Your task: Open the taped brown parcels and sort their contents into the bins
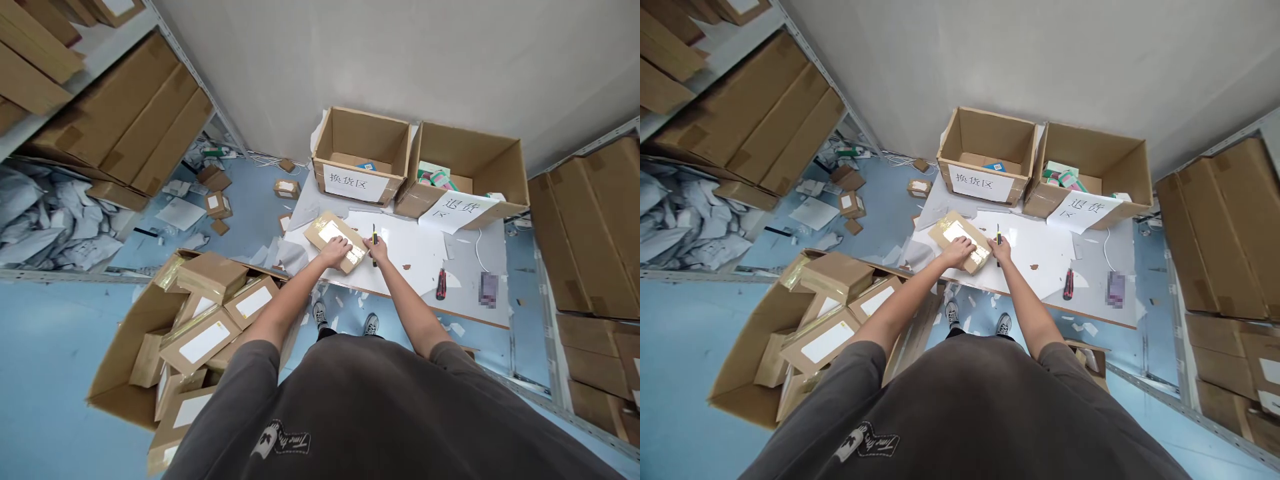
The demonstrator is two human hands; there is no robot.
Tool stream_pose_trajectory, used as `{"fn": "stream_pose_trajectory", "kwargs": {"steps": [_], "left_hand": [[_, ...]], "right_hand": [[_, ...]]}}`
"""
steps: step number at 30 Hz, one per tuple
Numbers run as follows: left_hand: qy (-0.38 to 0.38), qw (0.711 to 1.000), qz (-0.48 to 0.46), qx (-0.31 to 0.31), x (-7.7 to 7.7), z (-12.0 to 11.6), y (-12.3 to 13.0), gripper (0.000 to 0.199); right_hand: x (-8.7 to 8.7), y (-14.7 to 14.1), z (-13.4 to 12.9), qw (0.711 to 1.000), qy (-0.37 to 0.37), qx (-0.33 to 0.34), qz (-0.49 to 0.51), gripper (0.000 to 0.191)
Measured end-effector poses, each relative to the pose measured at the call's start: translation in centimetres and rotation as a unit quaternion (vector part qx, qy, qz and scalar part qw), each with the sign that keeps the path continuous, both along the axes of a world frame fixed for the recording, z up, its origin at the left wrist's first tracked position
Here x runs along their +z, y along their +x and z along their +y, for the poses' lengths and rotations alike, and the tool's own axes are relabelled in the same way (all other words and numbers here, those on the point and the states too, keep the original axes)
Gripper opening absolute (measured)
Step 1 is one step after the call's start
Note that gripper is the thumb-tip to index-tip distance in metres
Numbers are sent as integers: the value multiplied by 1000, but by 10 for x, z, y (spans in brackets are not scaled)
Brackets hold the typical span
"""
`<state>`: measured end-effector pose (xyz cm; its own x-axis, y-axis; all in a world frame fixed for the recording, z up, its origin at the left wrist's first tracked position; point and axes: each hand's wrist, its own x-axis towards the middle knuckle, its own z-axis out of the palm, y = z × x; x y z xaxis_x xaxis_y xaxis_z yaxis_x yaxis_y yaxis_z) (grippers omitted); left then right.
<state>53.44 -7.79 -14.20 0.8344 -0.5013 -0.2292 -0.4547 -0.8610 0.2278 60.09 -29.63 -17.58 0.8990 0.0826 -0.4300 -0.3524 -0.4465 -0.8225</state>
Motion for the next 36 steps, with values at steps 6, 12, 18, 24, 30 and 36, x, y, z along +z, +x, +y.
{"fn": "stream_pose_trajectory", "kwargs": {"steps": [6, 12, 18, 24, 30, 36], "left_hand": [[4, 996, -2, 95, 0, -45, 7, 97], [20, 993, 36, 113, -1, -53, 9, 104], [20, 993, 26, 113, -1, -52, 8, 98], [37, 992, 41, 114, 3, -54, 10, 99], [41, 991, 44, 122, 3, -57, 12, 103], [17, 986, 51, 157, 5, -53, 13, 100]], "right_hand": [[25, 1, -54, 996, 11, 67, 66, 32], [31, -15, -86, 945, -122, 300, 36, 17], [35, -6, -82, 927, -196, 319, -9, 15], [30, -17, -81, 953, -40, 261, 151, 30], [22, -43, -70, 961, 50, 188, 197, 39], [17, -72, -97, 958, 52, 210, 190, 38]]}}
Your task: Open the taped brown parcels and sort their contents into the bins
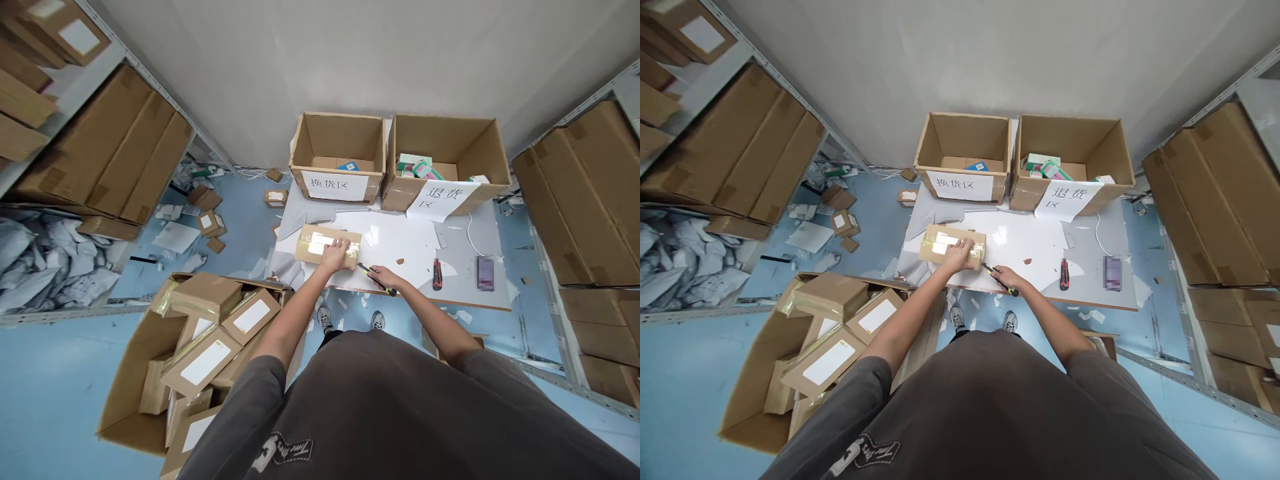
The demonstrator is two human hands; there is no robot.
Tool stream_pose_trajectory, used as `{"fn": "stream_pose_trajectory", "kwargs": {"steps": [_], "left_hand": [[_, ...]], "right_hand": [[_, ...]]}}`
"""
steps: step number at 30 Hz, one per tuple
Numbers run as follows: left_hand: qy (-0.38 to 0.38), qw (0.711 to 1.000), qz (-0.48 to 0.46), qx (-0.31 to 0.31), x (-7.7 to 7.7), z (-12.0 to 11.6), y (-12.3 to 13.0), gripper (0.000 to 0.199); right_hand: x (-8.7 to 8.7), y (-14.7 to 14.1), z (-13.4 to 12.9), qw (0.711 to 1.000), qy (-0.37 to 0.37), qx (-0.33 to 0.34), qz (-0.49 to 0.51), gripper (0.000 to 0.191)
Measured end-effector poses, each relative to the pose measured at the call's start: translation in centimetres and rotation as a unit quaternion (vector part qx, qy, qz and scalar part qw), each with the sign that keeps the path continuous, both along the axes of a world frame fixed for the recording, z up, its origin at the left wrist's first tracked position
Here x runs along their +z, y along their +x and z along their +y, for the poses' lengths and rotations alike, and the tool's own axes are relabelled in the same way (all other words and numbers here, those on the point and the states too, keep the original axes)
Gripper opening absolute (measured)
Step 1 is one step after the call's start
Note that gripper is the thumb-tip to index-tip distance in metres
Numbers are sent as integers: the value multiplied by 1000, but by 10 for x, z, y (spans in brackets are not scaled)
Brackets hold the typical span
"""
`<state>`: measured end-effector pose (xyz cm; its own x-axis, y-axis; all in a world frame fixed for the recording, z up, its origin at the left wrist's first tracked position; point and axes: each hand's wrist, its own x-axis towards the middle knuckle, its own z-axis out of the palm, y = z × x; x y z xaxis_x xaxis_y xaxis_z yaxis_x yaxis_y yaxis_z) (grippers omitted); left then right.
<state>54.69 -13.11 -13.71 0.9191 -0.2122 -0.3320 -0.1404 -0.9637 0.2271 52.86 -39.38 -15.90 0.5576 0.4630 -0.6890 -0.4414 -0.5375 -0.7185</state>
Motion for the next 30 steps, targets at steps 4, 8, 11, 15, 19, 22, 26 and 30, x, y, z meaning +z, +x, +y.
{"fn": "stream_pose_trajectory", "kwargs": {"steps": [4, 8, 11, 15, 19, 22, 26, 30], "left_hand": [[-8, 999, -40, 30, -1, 12, 25, 75], [-5, 1000, 1, -3, -9, 18, 57, 89], [-6, 999, 27, -16, -19, 20, 65, 96], [-8, 999, -18, -43, -31, 26, 49, 84], [-7, 998, -62, -30, -42, 28, 25, 76], [-18, 997, -79, -21, -47, 27, 15, 74], [-34, 996, -85, -14, -53, 25, 13, 69], [-43, 996, -84, -3, -59, 24, 12, 69]], "right_hand": [[0, -6, -15, 997, -7, -57, -58, 35], [1, -5, -10, 990, -37, -100, -97, 29], [0, -3, -6, 984, -69, -99, -133, 24], [-4, 8, -5, 964, -134, -37, -228, 29], [-9, 27, -3, 933, -158, 57, -318, 27], [-13, 44, -1, 910, -169, 107, -362, 29], [-14, 66, -1, 878, -177, 166, -412, 33], [-15, 82, -2, 858, -170, 213, -435, 35]]}}
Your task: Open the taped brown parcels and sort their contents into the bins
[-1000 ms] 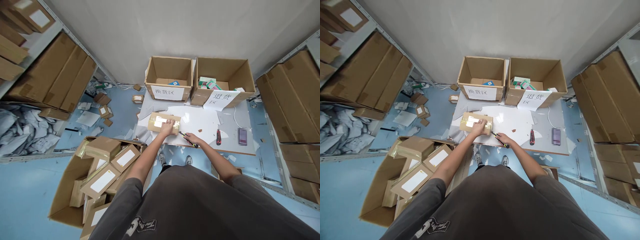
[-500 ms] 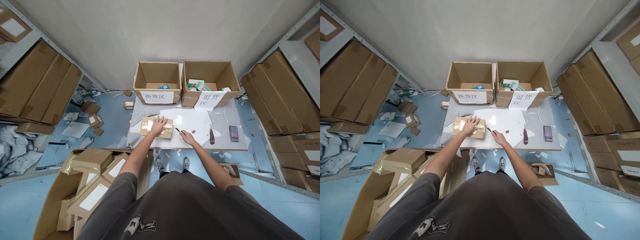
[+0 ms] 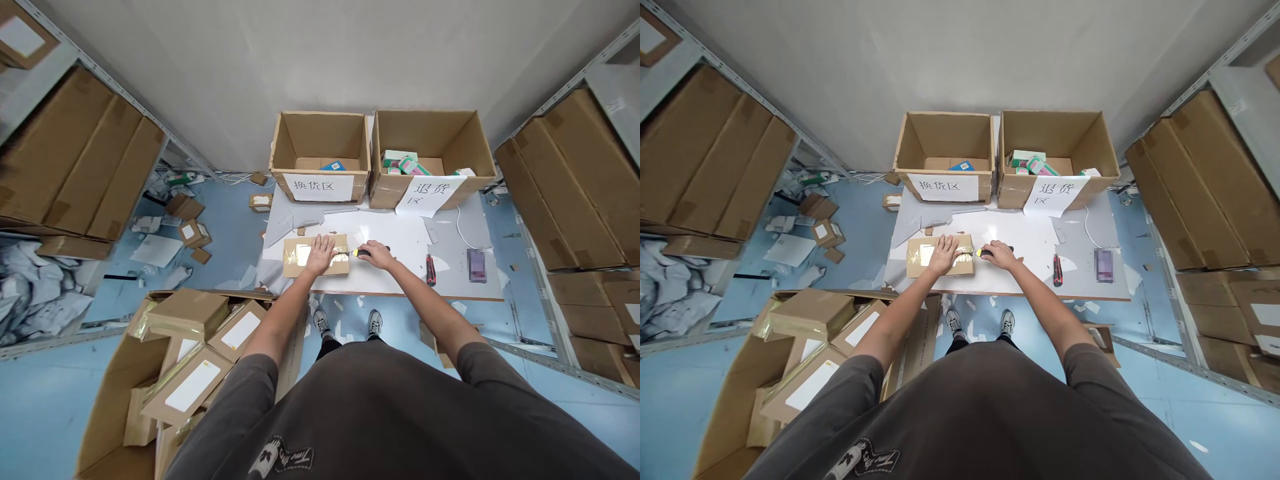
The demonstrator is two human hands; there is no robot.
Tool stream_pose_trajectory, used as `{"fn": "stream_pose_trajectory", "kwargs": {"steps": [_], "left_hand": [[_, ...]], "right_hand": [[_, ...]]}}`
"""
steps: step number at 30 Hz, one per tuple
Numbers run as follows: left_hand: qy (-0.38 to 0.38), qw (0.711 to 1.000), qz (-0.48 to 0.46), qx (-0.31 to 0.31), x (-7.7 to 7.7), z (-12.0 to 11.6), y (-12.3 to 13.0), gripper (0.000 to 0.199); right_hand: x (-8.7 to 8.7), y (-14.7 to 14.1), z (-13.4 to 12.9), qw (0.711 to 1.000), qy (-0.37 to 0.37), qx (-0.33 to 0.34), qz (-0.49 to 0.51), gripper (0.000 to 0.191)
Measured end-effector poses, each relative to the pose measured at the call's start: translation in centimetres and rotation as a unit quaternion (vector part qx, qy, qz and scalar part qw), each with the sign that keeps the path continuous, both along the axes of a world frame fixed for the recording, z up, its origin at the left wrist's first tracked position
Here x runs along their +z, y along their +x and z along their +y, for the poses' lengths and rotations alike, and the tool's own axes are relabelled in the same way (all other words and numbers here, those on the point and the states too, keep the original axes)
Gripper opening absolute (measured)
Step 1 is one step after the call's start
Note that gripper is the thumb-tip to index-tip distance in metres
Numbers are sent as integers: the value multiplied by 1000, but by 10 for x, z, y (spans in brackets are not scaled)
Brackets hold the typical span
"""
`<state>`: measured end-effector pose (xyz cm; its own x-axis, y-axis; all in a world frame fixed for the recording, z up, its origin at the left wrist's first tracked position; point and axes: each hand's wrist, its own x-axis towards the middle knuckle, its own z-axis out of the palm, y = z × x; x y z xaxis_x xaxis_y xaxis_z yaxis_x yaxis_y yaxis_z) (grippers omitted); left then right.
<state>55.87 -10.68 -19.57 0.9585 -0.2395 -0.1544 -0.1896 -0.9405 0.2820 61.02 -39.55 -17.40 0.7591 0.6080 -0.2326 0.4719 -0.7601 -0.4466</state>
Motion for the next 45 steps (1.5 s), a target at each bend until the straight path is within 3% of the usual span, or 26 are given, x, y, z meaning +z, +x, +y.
{"fn": "stream_pose_trajectory", "kwargs": {"steps": [9, 17, 26, 29, 31, 34, 38, 40, 42, 45], "left_hand": [[-5, 1000, -6, 9, -5, -4, -6, 73], [10, 1000, -4, 19, -3, -5, -6, 66], [5, 1000, -17, 24, -6, -6, -12, 69], [9, 1000, -10, 22, -8, -5, -15, 79], [9, 1000, 0, 24, -9, -5, -16, 84], [-19, 999, -12, 39, -10, -7, -17, 79], [-87, 990, -74, 82, -14, -13, -17, 61], [-98, 986, -88, 100, -17, -18, -17, 56], [-97, 984, -93, 119, -20, -24, -16, 56], [-85, 981, -96, 146, -22, -31, -16, 58]], "right_hand": [[3, 17, -3, 999, -17, 48, -18, 36], [7, 28, 5, 996, -28, 72, -42, 32], [3, 33, 18, 998, 10, 54, -9, 36], [-3, 34, 1, 998, 44, 33, 13, 35], [-10, 27, -22, 995, 88, -15, 34, 33], [-29, 4, -53, 964, 181, -165, 102, 40], [-70, -27, -65, 840, 316, -392, 201, 61], [-93, -34, -66, 801, 329, -467, 179, 61], [-115, -35, -71, 797, 290, -515, 122, 56], [-143, -29, -87, 822, 189, -533, 61, 48]]}}
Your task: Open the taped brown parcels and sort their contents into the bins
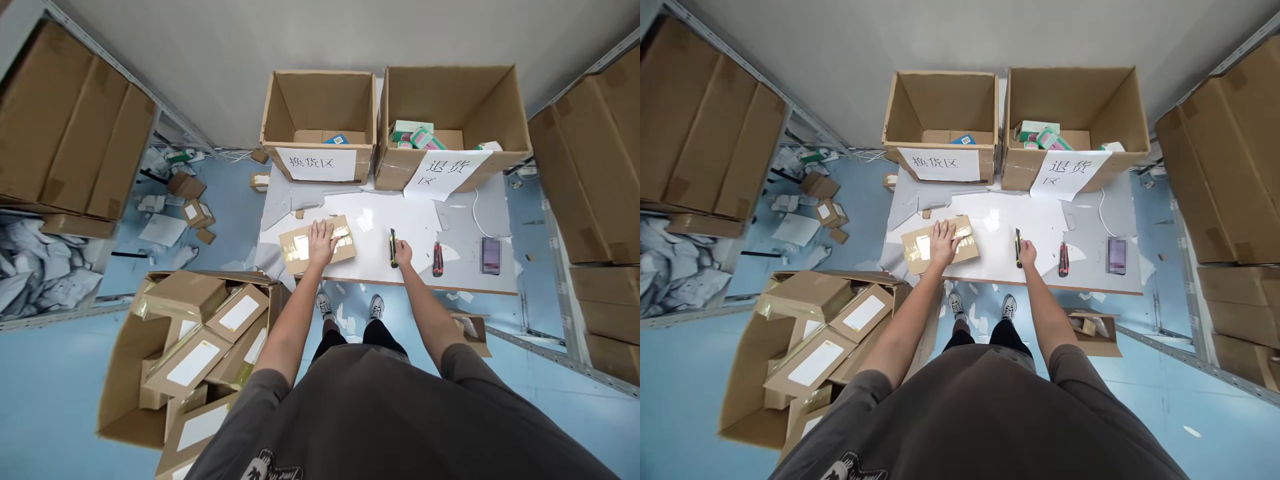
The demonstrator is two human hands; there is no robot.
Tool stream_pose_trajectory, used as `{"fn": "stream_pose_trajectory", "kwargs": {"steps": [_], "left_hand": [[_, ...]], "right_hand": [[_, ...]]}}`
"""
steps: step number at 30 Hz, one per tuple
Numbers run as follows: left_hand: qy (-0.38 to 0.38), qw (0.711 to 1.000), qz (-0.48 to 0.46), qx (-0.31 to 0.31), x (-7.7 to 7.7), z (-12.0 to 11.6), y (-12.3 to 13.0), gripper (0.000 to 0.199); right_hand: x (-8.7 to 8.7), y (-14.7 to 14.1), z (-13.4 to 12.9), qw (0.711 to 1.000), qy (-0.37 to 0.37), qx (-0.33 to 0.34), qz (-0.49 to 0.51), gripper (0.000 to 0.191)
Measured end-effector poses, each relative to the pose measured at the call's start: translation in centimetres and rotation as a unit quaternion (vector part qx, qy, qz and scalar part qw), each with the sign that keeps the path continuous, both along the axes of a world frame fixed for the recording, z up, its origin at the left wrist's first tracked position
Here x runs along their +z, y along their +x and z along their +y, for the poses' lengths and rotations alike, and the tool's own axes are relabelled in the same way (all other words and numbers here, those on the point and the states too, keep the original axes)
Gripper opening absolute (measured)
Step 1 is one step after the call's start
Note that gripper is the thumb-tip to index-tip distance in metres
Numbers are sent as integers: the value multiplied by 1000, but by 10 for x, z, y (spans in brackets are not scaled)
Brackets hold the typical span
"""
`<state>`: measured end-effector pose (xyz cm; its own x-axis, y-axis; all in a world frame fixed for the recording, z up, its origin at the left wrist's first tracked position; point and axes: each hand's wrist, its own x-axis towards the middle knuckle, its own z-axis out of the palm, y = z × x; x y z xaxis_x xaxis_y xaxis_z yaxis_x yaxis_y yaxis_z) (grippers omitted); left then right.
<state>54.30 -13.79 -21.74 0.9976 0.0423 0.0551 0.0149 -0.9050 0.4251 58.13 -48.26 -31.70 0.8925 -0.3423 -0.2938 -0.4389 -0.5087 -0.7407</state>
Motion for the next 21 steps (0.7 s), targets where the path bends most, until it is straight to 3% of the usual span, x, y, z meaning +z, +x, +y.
{"fn": "stream_pose_trajectory", "kwargs": {"steps": [4, 7, 10, 13, 15, 17, 21], "left_hand": [[23, 999, 9, 28, 3, -10, -1, 59], [30, 998, 28, 49, 10, -19, -1, 60], [41, 996, 46, 67, 24, -26, 0, 59], [66, 994, 74, 52, 45, -27, 2, 58], [77, 992, 97, 27, 60, -24, 4, 58], [74, 990, 121, 12, 74, -17, 8, 56], [48, 986, 158, 29, 94, 9, 23, 57]], "right_hand": [[-16, 10, -19, 993, -117, 4, 12, 40], [-2, 4, -6, 994, -110, -6, -16, 47], [30, -21, 44, 998, 39, 50, 11, 55], [63, -48, 111, 966, 200, 120, 110, 75], [78, -57, 148, 963, 212, 110, 123, 87], [88, -57, 171, 973, 178, 84, 120, 90], [95, -43, 180, 978, 147, 64, 134, 94]]}}
